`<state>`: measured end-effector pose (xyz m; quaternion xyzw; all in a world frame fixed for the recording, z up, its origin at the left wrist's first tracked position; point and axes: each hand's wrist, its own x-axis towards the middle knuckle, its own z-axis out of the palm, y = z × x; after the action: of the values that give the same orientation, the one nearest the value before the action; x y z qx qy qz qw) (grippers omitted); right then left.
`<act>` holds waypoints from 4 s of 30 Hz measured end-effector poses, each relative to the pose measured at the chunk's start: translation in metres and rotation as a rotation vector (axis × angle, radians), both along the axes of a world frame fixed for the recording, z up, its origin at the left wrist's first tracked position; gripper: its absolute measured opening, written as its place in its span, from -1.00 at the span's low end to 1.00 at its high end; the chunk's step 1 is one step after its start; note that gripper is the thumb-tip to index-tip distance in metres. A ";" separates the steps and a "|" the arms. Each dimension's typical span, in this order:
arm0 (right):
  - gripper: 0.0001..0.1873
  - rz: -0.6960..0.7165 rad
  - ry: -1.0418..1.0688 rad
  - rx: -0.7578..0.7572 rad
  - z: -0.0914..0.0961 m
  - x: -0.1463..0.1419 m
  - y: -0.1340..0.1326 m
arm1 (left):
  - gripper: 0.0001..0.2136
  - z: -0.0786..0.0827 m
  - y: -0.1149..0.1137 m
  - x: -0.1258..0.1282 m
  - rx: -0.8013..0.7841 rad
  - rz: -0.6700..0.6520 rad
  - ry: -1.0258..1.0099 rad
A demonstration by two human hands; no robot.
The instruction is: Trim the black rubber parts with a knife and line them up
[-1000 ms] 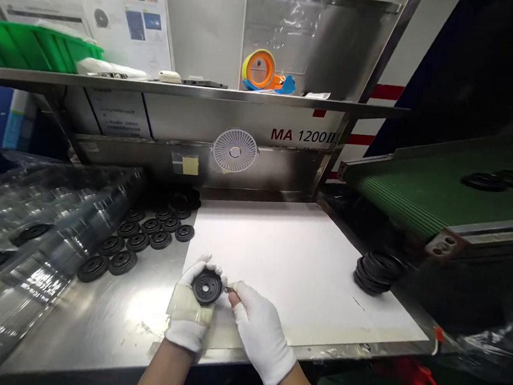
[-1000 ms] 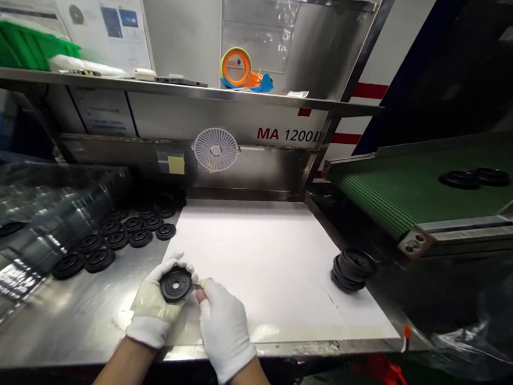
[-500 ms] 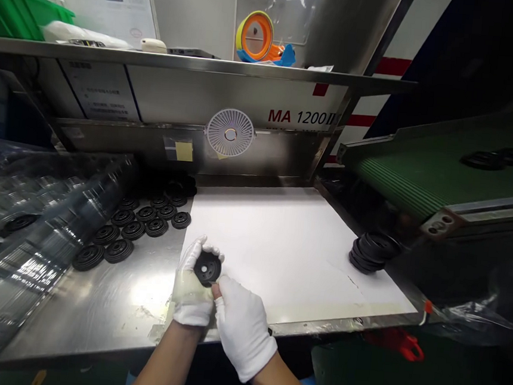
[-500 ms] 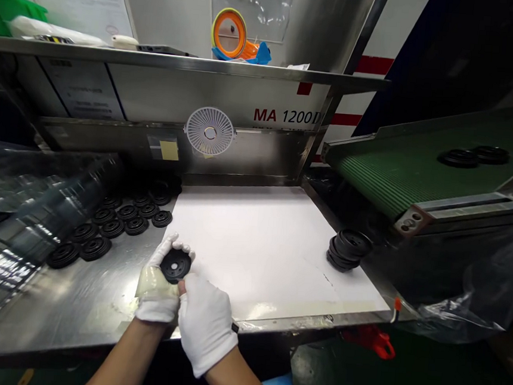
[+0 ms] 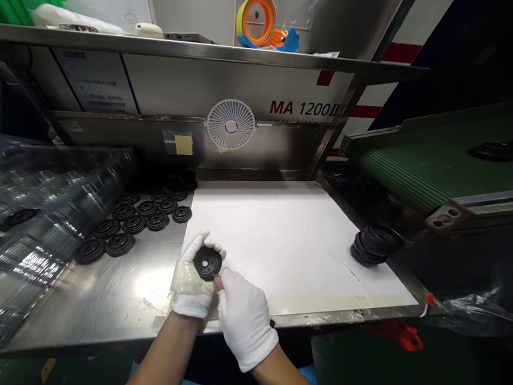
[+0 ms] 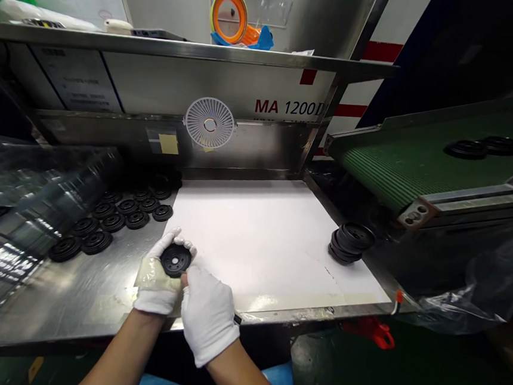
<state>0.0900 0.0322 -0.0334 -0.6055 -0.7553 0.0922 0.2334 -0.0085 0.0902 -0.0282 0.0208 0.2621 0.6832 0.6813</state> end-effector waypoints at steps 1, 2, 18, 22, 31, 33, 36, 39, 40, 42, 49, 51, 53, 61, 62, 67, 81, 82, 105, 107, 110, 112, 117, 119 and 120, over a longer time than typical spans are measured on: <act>-0.79 0.004 0.004 -0.009 0.000 -0.002 -0.001 | -0.84 0.000 0.000 0.000 0.000 0.019 0.004; -0.79 0.010 0.009 -0.013 0.000 -0.003 -0.001 | -0.84 0.000 0.000 0.000 0.001 0.039 0.008; -0.78 -0.005 0.064 -0.020 -0.005 -0.004 -0.004 | -0.83 -0.003 0.001 0.002 0.006 0.010 0.006; -0.79 -0.006 0.055 0.000 -0.005 0.001 -0.003 | -0.75 -0.002 -0.003 -0.001 0.001 -0.077 0.036; -0.79 -0.052 0.044 -0.004 -0.004 0.003 -0.002 | -0.83 -0.003 0.001 0.001 -0.027 -0.047 -0.002; -0.80 -0.028 0.072 -0.018 -0.003 -0.001 -0.004 | -0.86 -0.003 0.003 0.003 -0.027 -0.029 0.002; -0.79 -0.036 0.066 -0.011 -0.001 -0.001 -0.005 | -0.81 0.000 0.001 0.001 -0.020 -0.047 0.035; -0.79 -0.057 0.043 -0.002 -0.001 0.004 -0.003 | -0.70 0.001 -0.006 -0.003 0.023 -0.216 0.085; -0.79 -0.063 0.041 0.000 -0.002 0.006 -0.003 | -0.68 0.001 -0.008 -0.005 0.042 -0.259 0.086; -0.79 -0.079 0.039 0.006 -0.003 0.010 -0.002 | -0.70 0.001 -0.010 -0.005 0.062 -0.262 0.052; -0.80 -0.081 0.055 0.008 -0.004 0.005 -0.006 | -0.85 0.000 -0.004 0.004 0.002 -0.057 0.036; -0.81 -0.067 0.073 -0.011 -0.003 0.001 -0.008 | -0.87 0.000 -0.003 0.008 0.004 -0.011 0.045; -0.82 -0.053 0.083 -0.022 -0.002 -0.001 -0.010 | -0.86 0.000 -0.004 0.009 0.011 0.030 0.054; -0.80 -0.073 0.092 -0.003 -0.005 0.009 -0.007 | -0.70 0.003 -0.010 0.000 0.068 -0.229 0.082; -0.80 -0.082 0.094 -0.005 -0.004 0.010 -0.006 | -0.73 0.003 -0.010 0.001 0.063 -0.189 0.067; -0.80 -0.051 0.087 -0.027 -0.003 0.003 -0.009 | -0.84 0.002 -0.004 0.013 0.023 0.018 0.031; -0.81 -0.061 0.055 -0.002 -0.003 0.006 -0.010 | -0.82 -0.002 -0.007 0.014 0.073 0.011 0.053; -0.81 -0.054 0.056 0.000 -0.003 0.004 -0.010 | -0.82 -0.002 -0.007 0.015 0.077 0.037 0.057; -0.81 -0.067 0.031 0.019 -0.004 0.012 -0.011 | -0.68 -0.004 -0.018 0.000 0.110 -0.247 0.065; -0.83 -0.082 0.026 0.011 -0.005 0.012 -0.012 | -0.75 -0.005 -0.017 0.004 0.102 -0.158 0.038; -0.83 -0.080 0.026 0.001 -0.008 0.006 -0.015 | -0.81 -0.005 -0.013 0.013 0.074 -0.015 0.040; -0.82 -0.061 0.028 -0.001 -0.008 0.002 -0.017 | -0.78 -0.004 -0.011 0.015 0.063 0.044 0.036; -0.79 -0.038 0.038 0.017 -0.008 0.003 -0.017 | -0.64 -0.004 -0.015 0.004 0.054 -0.142 0.076; -0.78 -0.046 0.050 0.019 -0.007 0.007 -0.015 | -0.63 -0.004 -0.017 -0.001 0.066 -0.230 0.065; -0.78 -0.053 0.058 0.017 -0.007 0.009 -0.014 | -0.64 -0.004 -0.017 -0.002 0.078 -0.236 0.053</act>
<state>0.0986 0.0177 -0.0405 -0.6204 -0.7327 0.0967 0.2626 -0.0109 0.0728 -0.0322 0.0959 0.2487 0.6071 0.7485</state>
